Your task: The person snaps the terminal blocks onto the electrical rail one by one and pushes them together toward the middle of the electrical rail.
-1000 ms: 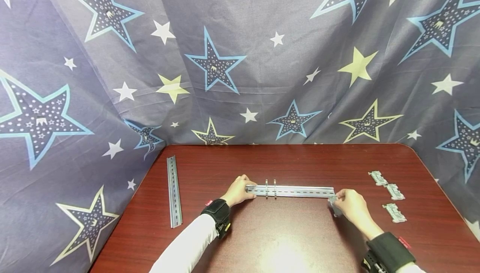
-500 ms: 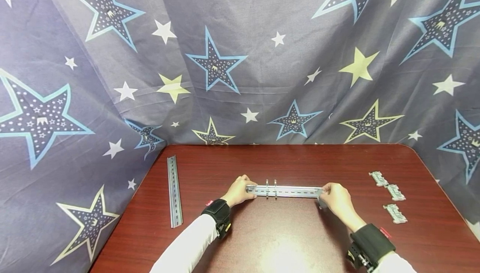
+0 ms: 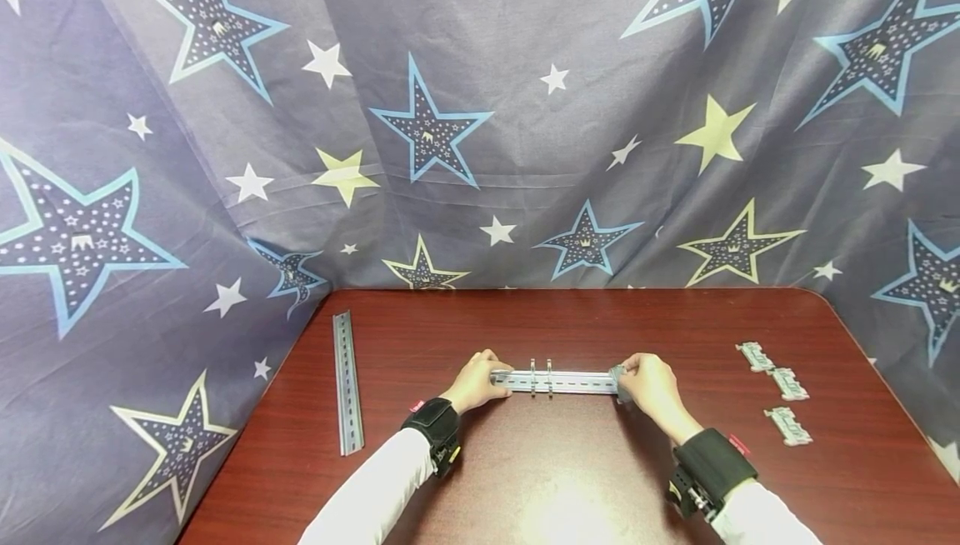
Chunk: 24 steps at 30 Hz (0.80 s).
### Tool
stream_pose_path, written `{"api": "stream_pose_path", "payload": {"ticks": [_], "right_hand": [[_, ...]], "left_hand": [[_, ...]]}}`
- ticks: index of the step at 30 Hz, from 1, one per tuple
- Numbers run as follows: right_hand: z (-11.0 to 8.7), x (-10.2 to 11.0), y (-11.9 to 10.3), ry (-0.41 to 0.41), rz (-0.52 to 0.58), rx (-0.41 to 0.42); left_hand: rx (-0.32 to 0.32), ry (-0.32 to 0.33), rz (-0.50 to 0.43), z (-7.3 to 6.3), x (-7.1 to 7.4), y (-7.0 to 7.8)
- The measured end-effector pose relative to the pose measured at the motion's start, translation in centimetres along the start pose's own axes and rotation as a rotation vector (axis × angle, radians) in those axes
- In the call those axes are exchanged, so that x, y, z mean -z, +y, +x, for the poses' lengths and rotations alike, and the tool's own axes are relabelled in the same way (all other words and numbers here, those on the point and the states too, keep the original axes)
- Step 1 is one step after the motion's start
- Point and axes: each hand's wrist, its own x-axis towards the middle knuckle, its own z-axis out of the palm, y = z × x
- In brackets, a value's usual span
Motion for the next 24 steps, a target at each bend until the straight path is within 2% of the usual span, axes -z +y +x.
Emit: {"api": "stream_pose_path", "payload": {"ticks": [12,24], "right_hand": [[1.4,-1.7,-0.9,0.022,0.022,-0.024],[1.7,-3.3,-1.7,0.039,0.024,-0.042]], "left_hand": [[-0.015,0.001,0.006,0.1,0.0,-0.1],[0.004,-0.007,0.007,0.1,-0.1,-0.1]]}}
